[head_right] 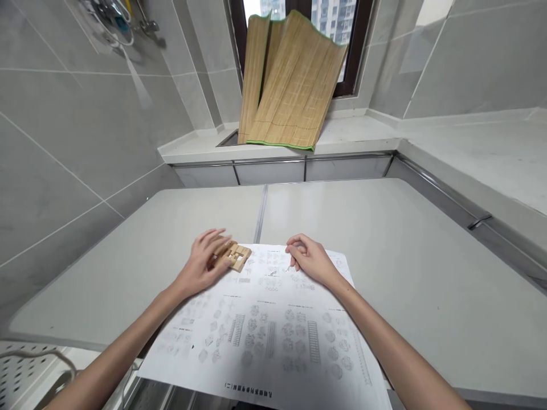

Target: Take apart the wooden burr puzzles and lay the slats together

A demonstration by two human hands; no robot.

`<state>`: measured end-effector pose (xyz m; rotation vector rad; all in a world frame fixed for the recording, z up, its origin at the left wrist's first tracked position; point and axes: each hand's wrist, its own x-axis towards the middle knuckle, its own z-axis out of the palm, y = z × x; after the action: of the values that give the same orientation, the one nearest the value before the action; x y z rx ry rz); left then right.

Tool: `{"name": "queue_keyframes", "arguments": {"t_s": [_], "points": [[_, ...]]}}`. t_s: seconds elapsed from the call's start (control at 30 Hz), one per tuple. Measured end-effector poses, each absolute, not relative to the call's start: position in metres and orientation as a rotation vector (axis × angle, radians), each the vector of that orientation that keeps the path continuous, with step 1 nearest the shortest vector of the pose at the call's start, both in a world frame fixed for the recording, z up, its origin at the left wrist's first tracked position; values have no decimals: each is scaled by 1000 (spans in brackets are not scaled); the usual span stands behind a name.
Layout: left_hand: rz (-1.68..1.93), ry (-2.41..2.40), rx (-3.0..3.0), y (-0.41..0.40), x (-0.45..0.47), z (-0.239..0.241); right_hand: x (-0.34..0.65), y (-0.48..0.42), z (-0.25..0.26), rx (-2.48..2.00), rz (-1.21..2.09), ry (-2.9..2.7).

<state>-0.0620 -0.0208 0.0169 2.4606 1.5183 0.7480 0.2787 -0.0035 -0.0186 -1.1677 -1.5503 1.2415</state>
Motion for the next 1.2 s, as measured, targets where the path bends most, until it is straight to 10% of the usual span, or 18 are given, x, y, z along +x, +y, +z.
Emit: {"name": "queue_keyframes", "arguments": {"t_s": [0.27,1.2], "points": [[1173,1888,1652,-10,-123,9,280,-4,-24,-1107,1251,-1515],[910,2019,1958,-17,-122,-1,273,-7,-23,-1338,1296,-1467]]}}
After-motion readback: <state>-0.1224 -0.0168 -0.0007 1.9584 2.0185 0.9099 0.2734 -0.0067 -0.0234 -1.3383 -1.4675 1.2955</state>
